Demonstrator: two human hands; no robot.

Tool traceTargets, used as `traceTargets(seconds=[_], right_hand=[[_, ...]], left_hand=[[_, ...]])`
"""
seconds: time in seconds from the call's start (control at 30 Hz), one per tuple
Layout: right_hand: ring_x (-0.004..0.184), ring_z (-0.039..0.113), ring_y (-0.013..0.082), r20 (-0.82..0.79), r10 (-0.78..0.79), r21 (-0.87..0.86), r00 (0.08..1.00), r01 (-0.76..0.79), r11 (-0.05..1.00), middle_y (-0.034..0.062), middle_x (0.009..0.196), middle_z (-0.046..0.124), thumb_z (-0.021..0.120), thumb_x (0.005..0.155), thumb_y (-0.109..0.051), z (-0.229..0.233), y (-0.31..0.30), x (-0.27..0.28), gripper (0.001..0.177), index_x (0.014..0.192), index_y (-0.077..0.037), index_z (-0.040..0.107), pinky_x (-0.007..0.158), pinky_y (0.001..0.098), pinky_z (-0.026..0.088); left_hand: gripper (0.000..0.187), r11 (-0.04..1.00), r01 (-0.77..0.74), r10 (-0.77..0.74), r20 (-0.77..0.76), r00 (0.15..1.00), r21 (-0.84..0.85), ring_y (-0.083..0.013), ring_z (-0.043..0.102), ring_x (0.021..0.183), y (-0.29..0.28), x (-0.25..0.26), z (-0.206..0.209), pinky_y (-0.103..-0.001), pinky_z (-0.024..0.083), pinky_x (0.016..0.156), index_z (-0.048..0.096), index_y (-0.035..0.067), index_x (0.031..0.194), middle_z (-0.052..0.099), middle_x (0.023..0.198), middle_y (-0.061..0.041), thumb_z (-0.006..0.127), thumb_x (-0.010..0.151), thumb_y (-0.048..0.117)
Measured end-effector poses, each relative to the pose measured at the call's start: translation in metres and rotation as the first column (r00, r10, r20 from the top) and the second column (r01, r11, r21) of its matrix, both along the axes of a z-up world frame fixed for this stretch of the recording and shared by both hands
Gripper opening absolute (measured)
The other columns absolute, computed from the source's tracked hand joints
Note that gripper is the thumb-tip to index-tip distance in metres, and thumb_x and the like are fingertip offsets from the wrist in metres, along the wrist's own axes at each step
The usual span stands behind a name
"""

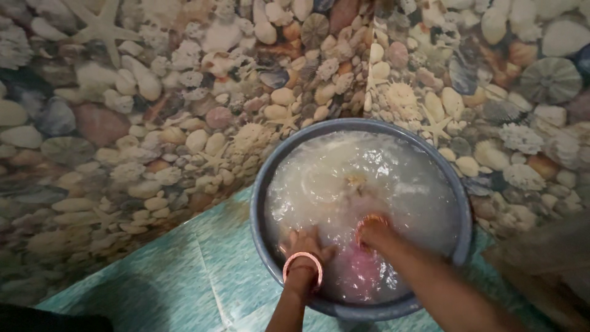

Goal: The person washes laundry by hand in a basin, using a small pitcher to pour water over a garment and then rubbing and wringing it before placing it in a metal bucket.

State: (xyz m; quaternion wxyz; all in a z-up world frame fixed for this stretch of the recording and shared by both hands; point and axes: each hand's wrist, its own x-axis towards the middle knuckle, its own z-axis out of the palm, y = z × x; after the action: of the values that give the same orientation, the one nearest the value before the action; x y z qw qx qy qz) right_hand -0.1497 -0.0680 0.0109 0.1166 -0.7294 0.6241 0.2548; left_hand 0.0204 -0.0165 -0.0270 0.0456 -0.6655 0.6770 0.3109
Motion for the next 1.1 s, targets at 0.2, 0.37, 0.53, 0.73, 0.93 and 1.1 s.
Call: traceTargets(seconds=[0.2,0.37,0.53,0.73,0.93,1.1], right_hand=[[0.09,0.076,0.0292,0.341,-0.404,0.264,0.849,0.326,0.908,0.0117,0.112,0.071,0.084,0.074,-0.054,0.079,-0.019,-0.022,0.077,0.134,-0.017,0.053,0.081,0.0401,0.066],[0.091,0.073,0.0258,0.311,-0.174,0.24,0.934,0.099,0.966,0.0103,0.105,0.074,0.089,0.066,-0.027,0.139,0.001,-0.007,0.064,0.124,-0.018,0.064,0.081,0.039,0.06],[0.095,0.074,0.0259,0.434,-0.031,-0.046,0.9,0.056,0.997,0.0088,0.105,0.077,0.083,0.063,-0.018,0.169,0.024,-0.009,0.049,0.111,-0.02,0.076,0.083,0.0398,0.059],[0.105,0.072,0.0291,0.605,-0.281,0.121,0.745,0.263,0.957,0.0143,0.119,0.069,0.097,0.056,-0.032,0.187,0.039,-0.029,0.078,0.122,-0.011,0.061,0.091,0.0413,0.058],[0.108,0.076,0.0262,0.721,-0.145,0.049,0.678,0.159,0.986,0.0144,0.139,0.059,0.085,0.058,-0.016,0.124,0.029,-0.039,0.086,0.14,-0.014,0.057,0.093,0.0393,0.062],[0.116,0.068,0.0306,0.842,-0.03,-0.01,0.539,0.071,0.997,0.0173,0.135,0.066,0.098,0.051,-0.015,0.068,0.017,-0.013,0.098,0.137,-0.007,0.052,0.101,0.0372,0.053]], left_hand=[[0.078,0.999,-0.008,0.014,0.151,0.988,-0.041,-0.0343,0.021,0.154,0.007,0.0,0.024,-0.066,0.018,0.121,0.043,0.021,0.148,0.037,0.157,-0.011,0.072,0.086,0.058],[0.118,0.972,0.026,-0.018,0.037,0.999,-0.232,-0.036,0.018,0.151,0.006,-0.001,0.023,-0.056,0.014,0.121,0.025,0.013,0.155,0.03,0.16,-0.014,0.091,0.067,0.057],[0.116,0.925,-0.26,0.086,-0.511,0.856,-0.279,-0.0329,0.056,0.124,0.011,0.004,0.042,-0.044,0.041,0.11,0.041,0.019,0.155,0.066,0.13,-0.013,0.093,0.052,0.031],[0.04,0.701,-0.606,0.313,-0.602,0.735,-0.376,-0.0315,0.075,0.077,-0.035,0.025,0.117,-0.04,0.057,0.071,0.082,0.02,0.104,0.077,0.085,-0.018,0.06,0.075,0.002],[0.042,0.525,-0.681,0.018,-0.794,0.608,-0.51,-0.0281,0.075,0.087,-0.03,0.011,0.156,-0.034,0.057,0.081,0.08,0.012,0.098,0.077,0.093,-0.012,0.055,0.069,-0.006],[0.044,0.557,-0.682,0.059,-0.797,0.601,-0.473,-0.0275,0.074,0.089,-0.02,0.006,0.162,-0.033,0.056,0.084,0.081,0.01,0.097,0.076,0.095,-0.011,0.053,0.068,-0.008]])
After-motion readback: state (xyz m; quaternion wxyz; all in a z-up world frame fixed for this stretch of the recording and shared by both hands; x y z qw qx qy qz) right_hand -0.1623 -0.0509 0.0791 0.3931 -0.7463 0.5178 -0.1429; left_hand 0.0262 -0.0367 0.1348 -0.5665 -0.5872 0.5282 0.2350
